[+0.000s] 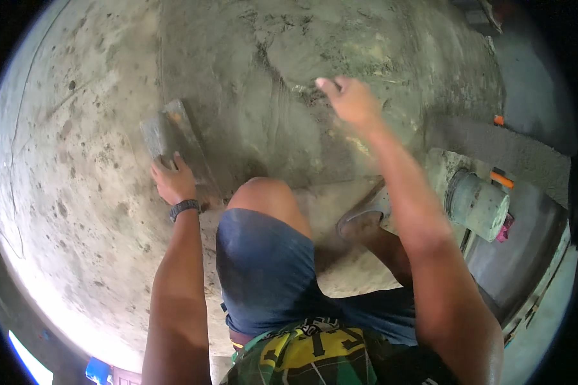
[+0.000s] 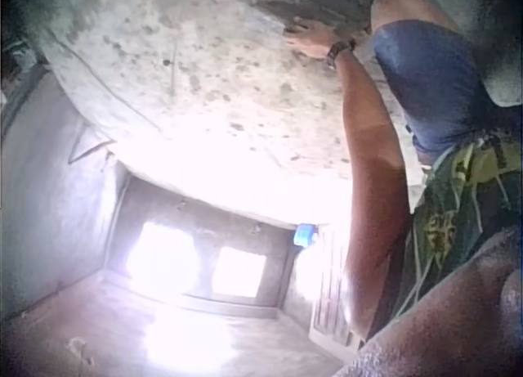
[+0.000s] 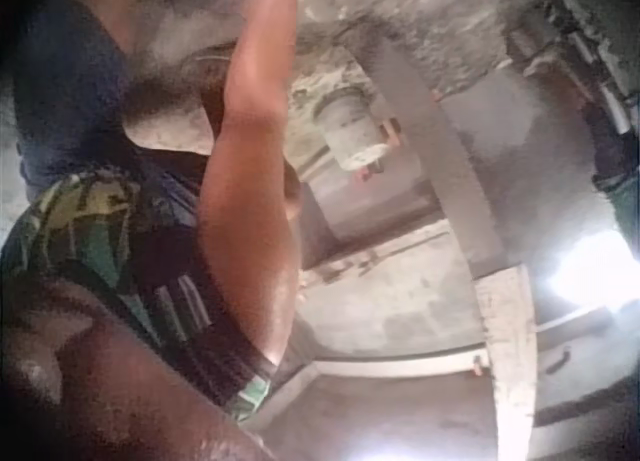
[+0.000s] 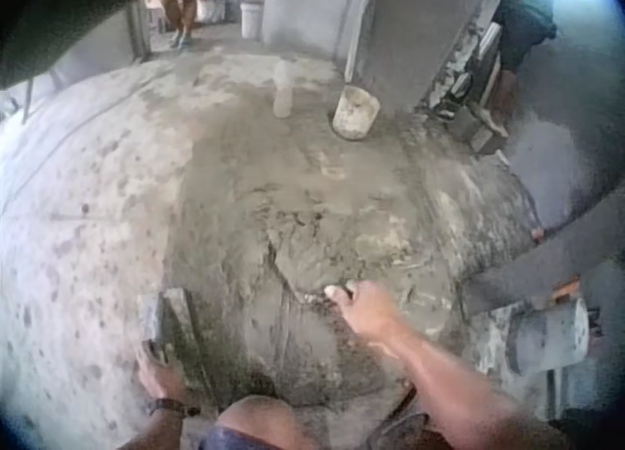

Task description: The person applies wet concrete to a section of floor by hand and using a trowel. The person smooths the material and spreads it across the surface.

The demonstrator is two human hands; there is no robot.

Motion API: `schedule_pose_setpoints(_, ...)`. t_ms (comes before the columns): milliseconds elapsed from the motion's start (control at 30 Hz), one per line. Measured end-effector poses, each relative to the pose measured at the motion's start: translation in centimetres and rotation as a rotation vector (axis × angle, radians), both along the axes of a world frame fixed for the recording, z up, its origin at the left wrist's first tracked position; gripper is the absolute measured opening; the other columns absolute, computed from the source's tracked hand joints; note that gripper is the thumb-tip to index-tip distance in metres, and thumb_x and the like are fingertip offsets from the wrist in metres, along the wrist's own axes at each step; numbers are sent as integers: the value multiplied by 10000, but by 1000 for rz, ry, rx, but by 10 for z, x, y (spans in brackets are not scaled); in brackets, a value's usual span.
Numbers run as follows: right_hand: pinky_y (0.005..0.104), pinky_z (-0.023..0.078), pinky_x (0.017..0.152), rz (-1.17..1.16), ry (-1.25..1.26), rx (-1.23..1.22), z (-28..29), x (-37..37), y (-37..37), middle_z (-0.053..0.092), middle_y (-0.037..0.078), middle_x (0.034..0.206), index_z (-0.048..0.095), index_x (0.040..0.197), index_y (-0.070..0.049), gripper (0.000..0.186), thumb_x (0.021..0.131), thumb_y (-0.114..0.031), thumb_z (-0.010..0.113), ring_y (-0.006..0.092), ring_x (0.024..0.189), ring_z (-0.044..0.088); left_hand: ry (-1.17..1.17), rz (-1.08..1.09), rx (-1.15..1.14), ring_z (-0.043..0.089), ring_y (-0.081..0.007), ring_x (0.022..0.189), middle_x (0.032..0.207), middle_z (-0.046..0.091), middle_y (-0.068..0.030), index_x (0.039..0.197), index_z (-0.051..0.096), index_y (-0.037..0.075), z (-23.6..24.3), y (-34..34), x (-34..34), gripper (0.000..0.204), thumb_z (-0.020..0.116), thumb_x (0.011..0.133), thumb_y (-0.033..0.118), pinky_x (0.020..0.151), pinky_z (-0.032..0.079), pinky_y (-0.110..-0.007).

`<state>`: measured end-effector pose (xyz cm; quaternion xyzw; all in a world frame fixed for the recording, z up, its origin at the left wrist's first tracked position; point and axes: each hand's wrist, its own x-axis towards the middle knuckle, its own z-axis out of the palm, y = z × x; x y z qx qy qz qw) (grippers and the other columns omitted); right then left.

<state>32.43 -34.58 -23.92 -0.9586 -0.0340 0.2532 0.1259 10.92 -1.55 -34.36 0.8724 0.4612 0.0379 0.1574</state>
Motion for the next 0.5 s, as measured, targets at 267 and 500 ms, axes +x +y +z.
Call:
schedule_pose_setpoints(267,224,334,332,-638,402,974,15,23,-30,503,-34,539,583,781,-84,541,997,-578,534,47,372,409,-44,-15,12,636,-436,1048,1220,603,-203,1212,556,33,-1,-2,3,479,653,912,395,851,517,-530)
schedule_pose_setpoints(500,245,314,358,-755,921,1511,-43,-19,-44,465,-55,527,583,849,-87,514,1041,-546,456,73,402,394,-17,13,-10,626,-426,1076,1200,602,-199,1176,546,14,5,-3,1,469,637,934,405,855,516,-529)
